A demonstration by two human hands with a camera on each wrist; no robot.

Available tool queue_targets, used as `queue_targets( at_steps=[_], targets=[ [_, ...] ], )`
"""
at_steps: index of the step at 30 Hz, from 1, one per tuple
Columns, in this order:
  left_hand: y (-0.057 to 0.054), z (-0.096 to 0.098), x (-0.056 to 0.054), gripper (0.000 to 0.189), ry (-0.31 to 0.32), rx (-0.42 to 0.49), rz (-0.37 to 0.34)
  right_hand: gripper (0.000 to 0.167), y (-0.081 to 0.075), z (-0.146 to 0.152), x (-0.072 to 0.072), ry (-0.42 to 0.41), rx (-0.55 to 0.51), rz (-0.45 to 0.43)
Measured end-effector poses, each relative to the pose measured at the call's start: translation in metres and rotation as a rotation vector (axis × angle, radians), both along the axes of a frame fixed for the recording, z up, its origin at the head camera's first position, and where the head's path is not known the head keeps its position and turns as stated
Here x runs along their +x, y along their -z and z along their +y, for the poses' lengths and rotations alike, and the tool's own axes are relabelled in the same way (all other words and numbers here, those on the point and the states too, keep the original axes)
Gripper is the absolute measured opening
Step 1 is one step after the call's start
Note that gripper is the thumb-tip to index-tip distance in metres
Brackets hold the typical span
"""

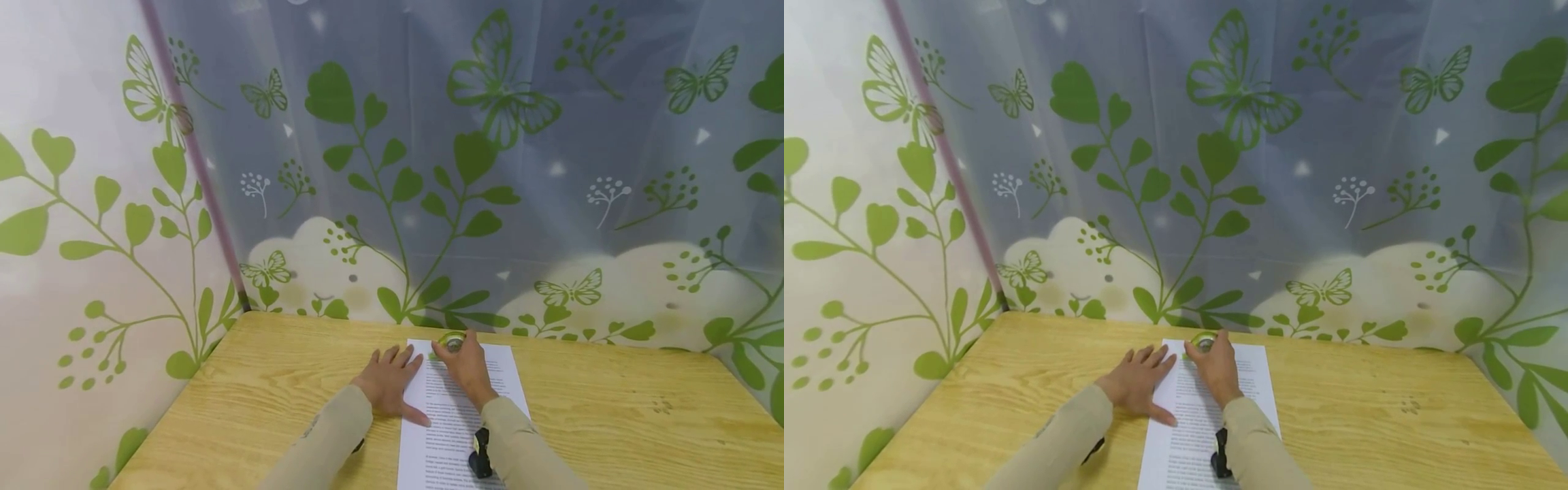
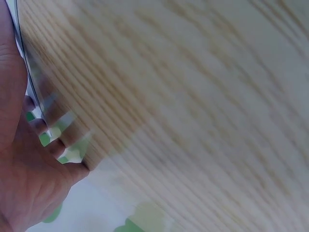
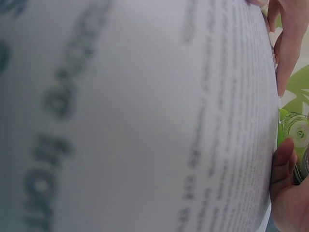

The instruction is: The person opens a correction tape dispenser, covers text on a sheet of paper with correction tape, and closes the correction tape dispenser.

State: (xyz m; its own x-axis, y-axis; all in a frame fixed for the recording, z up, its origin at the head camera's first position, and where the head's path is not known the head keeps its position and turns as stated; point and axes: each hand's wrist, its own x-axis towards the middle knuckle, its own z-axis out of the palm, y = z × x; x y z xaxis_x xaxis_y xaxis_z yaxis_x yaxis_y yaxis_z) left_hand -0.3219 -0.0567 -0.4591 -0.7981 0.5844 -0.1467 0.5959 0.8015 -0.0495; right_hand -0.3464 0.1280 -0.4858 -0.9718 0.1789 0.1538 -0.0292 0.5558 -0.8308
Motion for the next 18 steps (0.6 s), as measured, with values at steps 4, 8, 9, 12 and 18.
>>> queue_targets(
  at_steps=[4, 8, 9, 12, 18],
  targets=[
    [0.001, 0.0002, -0.0005, 0.117, 0.007, 0.005, 0.004, 0.066, -0.0012, 0.0011, 0.0011, 0.004, 0.009, -0.004],
    [0.0036, -0.0002, -0.0014, 0.117, 0.008, 0.009, 0.008, 0.066, -0.0016, 0.0015, 0.002, 0.003, 0.013, -0.006],
    [0.0042, -0.0003, -0.0018, 0.117, 0.007, 0.011, 0.01, 0.065, -0.0018, 0.0015, 0.0021, 0.003, 0.013, -0.004],
    [0.0049, -0.0002, -0.0027, 0.117, 0.003, 0.01, 0.009, 0.065, -0.0021, 0.0015, 0.0025, 0.004, 0.009, 0.001],
    [0.003, 0.0008, -0.0021, 0.117, -0.002, 0.009, -0.005, 0.063, -0.0016, 0.0023, 0.0029, 0.011, 0.037, 0.004]
  ],
)
